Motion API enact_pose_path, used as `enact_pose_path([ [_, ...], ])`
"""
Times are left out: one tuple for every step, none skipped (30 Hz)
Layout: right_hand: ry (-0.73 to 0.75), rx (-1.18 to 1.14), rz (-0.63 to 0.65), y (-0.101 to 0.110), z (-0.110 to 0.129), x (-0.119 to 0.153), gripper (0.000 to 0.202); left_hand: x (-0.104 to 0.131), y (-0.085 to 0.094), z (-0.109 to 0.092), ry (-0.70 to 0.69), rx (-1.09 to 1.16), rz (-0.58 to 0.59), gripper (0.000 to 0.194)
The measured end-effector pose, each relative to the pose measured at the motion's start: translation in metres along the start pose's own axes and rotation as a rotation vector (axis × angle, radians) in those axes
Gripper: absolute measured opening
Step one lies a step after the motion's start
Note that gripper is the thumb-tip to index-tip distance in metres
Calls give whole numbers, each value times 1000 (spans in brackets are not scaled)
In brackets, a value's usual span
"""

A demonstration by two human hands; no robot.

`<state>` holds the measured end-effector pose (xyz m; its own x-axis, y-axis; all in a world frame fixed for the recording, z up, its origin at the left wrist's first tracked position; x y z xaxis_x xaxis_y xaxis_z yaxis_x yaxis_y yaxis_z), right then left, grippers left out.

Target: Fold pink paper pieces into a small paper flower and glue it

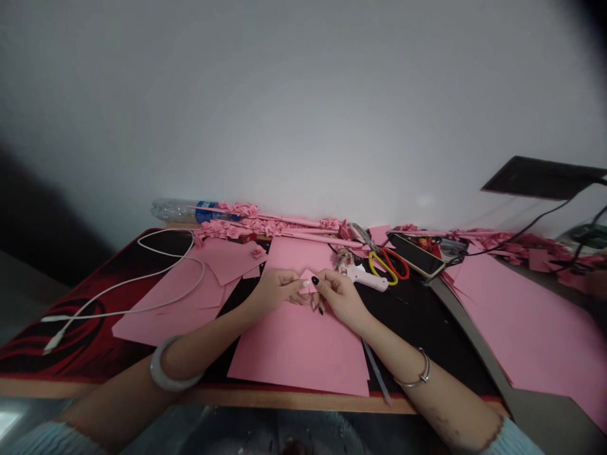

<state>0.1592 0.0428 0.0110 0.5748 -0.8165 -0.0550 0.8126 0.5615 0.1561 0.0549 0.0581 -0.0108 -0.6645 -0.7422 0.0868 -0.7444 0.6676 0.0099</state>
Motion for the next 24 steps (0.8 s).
enact_pose_path([
  [0, -4, 0, 0, 0, 0, 28, 0, 0, 0, -2, 0, -3, 32],
  [1, -7, 0, 0, 0, 0, 28, 0, 0, -1, -5, 2, -5, 32],
  [2, -8, 0, 0, 0, 0, 28, 1, 0, -1, -10, 4, -7, 32],
  [3, -8, 0, 0, 0, 0, 27, 1, 0, -2, -15, 5, -9, 32],
  [5, -8, 0, 0, 0, 1, 27, 1, 0, -3, -17, 5, -14, 31],
  [6, -9, -1, 0, 0, 1, 26, 1, 0, -3, -16, 5, -20, 31],
  [6, -9, 0, 0, 1, 1, 26, 2, 0, -4, -13, 4, -28, 31],
  [4, -9, 0, -1, 1, 1, 26, 2, 0, -4, -7, 2, -34, 31],
  [2, -10, -1, -1, 2, 1, 27, 3, 0, -4, -2, 0, -40, 31],
  [2, -9, -1, -1, 2, 1, 27, 3, 0, -4, 3, 0, -46, 31],
  [1, -7, 0, -1, 3, 1, 27, 3, 0, -4, 6, 1, -50, 31],
  [1, -7, 2, -1, 3, 1, 27, 3, 0, -4, 4, 1, -54, 31],
  [0, -8, 3, -2, 2, 0, 27, 3, 0, -5, 1, 0, -59, 32],
  [-1, -12, 5, -2, 2, 0, 27, 4, 0, -5, -3, -2, -63, 32],
  [-3, -15, 5, -2, 2, 0, 27, 4, -1, -6, -7, -8, -65, 32],
  [-4, -18, 5, -2, 1, 0, 27, 4, -1, -7, -11, -16, -69, 32],
  [-5, -21, 4, -2, 1, 0, 27, 4, -1, -8, -12, -23, -76, 32],
  [-4, -21, 3, -2, 1, 0, 27, 4, -1, -9, -10, -28, -82, 32],
  [-1, -20, 3, -2, 1, 0, 27, 4, -1, -9, -7, -27, -86, 32],
  [3, -18, 4, -2, 2, 0, 27, 4, -1, -9, -4, -22, -84, 32],
  [6, -17, 5, -2, 2, 1, 26, 3, -1, -9, -3, -11, -77, 32],
  [7, -13, 3, -1, 2, 1, 26, 3, -2, -8, 0, 3, -68, 32],
  [8, -8, -1, -1, 2, 1, 26, 2, -2, -7, 3, 18, -58, 31],
  [8, -2, -6, 0, 2, 1, 26, 2, -3, -6, 7, 31, -50, 30],
])
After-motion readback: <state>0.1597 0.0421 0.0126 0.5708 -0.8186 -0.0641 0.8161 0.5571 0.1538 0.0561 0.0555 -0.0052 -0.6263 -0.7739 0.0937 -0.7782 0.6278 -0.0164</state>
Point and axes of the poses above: each hand's wrist, its own x-axis away from the middle knuckle, its own y-axis out of the back of the hand, z = x × y, the point moved 8 cm from there along -x, towards the middle knuckle, and after that the axes turned 15 degrees about z, right-handed, at the moved point
